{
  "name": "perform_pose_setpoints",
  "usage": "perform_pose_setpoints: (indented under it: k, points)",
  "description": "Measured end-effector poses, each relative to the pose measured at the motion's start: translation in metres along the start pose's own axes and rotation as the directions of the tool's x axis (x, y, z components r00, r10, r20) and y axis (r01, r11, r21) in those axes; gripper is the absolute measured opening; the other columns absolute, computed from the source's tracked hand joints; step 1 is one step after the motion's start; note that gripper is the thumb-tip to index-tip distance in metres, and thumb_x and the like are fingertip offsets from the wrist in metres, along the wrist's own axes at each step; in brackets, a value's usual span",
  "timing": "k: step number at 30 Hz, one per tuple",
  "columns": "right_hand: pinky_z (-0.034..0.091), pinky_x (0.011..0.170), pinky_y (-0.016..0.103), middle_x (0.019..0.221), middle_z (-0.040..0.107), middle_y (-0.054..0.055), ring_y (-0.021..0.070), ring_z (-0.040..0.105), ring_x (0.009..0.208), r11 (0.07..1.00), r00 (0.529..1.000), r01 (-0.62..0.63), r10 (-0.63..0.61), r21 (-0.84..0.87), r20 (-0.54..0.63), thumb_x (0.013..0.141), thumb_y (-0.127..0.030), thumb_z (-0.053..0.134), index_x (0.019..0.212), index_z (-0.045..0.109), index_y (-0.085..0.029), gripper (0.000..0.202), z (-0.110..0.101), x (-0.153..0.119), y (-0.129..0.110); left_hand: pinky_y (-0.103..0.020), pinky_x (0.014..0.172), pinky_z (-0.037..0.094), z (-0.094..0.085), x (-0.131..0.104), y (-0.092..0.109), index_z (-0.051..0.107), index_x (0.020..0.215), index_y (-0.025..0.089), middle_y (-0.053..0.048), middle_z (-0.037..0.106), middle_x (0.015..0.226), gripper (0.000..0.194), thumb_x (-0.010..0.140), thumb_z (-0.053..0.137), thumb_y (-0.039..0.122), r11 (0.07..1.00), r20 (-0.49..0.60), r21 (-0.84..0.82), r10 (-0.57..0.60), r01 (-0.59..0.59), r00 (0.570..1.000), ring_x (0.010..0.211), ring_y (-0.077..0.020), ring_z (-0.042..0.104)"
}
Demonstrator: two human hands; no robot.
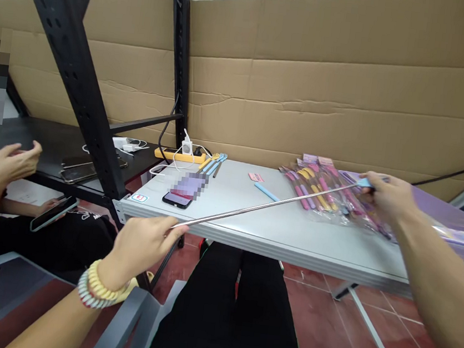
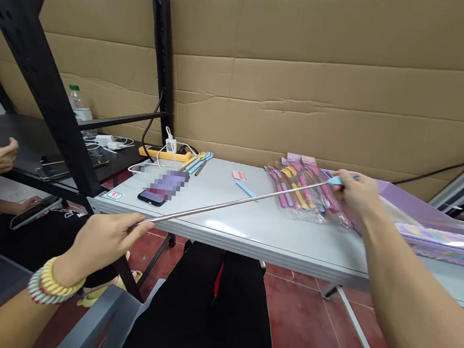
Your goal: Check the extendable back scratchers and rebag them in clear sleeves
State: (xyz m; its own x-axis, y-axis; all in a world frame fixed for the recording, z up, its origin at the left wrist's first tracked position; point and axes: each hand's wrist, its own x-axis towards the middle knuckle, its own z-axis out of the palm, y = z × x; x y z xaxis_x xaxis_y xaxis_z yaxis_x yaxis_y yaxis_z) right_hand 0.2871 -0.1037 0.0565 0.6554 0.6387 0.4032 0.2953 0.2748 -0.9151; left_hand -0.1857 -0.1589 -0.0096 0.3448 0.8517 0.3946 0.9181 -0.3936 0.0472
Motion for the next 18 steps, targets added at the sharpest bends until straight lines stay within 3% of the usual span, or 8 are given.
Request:
perform_pose_setpoints:
  k: [2, 4, 6, 9, 13, 18]
  points:
    - [0.02, 0.036, 0.023, 0.041, 0.043, -0.002, 0.0056, 0.032, 0.034, 0.999, 0.987, -0.005, 0.012, -0.039, 0.16, 0.078, -0.028, 0.066, 0.062, 0.058, -0.015, 0.022, 0.033, -0.024, -0.008, -0.027, 0.055, 0.031, -0.005, 0.012, 0.023, 0.066, 0.08, 0.021, -0.007, 0.069, 0.067, 0.05, 0.094, 0.029, 0.052, 1.0, 0.01, 0.024, 0.008, -0.008, 1.0, 0.064, -0.02, 0.064]
    - [0.02, 0.035, 0.022, 0.04, 0.044, -0.003, 0.006, 0.032, 0.032, 0.997, 0.942, 0.047, -0.025, -0.058, 0.334, 0.079, -0.036, 0.064, 0.066, 0.059, -0.015, 0.026, 0.07, -0.055, -0.018, -0.028, 0.055, 0.032, -0.012, 0.028, 0.049, 0.065, 0.081, 0.019, -0.01, 0.068, 0.069, 0.053, 0.095, 0.027, 0.052, 0.999, -0.028, 0.044, -0.023, 0.024, 0.999, 0.064, -0.0217, 0.064]
    - [0.025, 0.035, 0.021, 0.04, 0.045, -0.003, 0.0072, 0.035, 0.034, 0.995, 0.919, 0.076, -0.097, 0.071, 0.382, 0.079, -0.047, 0.061, 0.068, 0.056, -0.016, 0.033, 0.105, -0.089, -0.025, -0.029, 0.056, 0.033, -0.016, 0.046, 0.071, 0.066, 0.084, 0.018, -0.011, 0.066, 0.068, 0.056, 0.095, 0.023, 0.053, 0.998, -0.053, 0.049, -0.048, 0.051, 0.997, 0.064, -0.0239, 0.064]
    - [0.029, 0.038, 0.022, 0.04, 0.043, -0.005, 0.0085, 0.037, 0.036, 0.97, 0.929, 0.069, -0.147, 0.233, 0.339, 0.077, -0.061, 0.058, 0.074, 0.054, -0.018, 0.043, 0.138, -0.129, -0.027, -0.03, 0.059, 0.036, -0.015, 0.066, 0.091, 0.066, 0.089, 0.017, -0.013, 0.066, 0.069, 0.058, 0.094, 0.023, 0.055, 0.998, -0.043, 0.012, -0.068, 0.069, 0.997, 0.067, -0.0259, 0.065]
    - [0.032, 0.04, 0.023, 0.041, 0.045, -0.005, 0.0095, 0.039, 0.037, 0.962, 0.927, 0.038, -0.135, 0.269, 0.351, 0.078, -0.068, 0.051, 0.08, 0.053, -0.02, 0.048, 0.141, -0.153, -0.021, -0.029, 0.059, 0.036, 0.003, 0.078, 0.101, 0.065, 0.092, 0.017, -0.013, 0.067, 0.072, 0.056, 0.095, 0.023, 0.054, 0.998, -0.008, -0.043, -0.047, 0.046, 0.999, 0.069, -0.0259, 0.066]
    - [0.031, 0.037, 0.023, 0.046, 0.052, -0.003, 0.009, 0.041, 0.035, 0.977, 0.886, 0.085, -0.164, 0.195, 0.433, 0.074, -0.069, 0.054, 0.077, 0.054, -0.019, 0.05, 0.116, -0.14, -0.021, -0.027, 0.056, 0.033, 0.017, 0.084, 0.104, 0.064, 0.091, 0.02, -0.01, 0.068, 0.07, 0.053, 0.096, 0.022, 0.053, 0.993, -0.017, -0.094, 0.065, -0.067, 0.998, 0.067, -0.0231, 0.065]
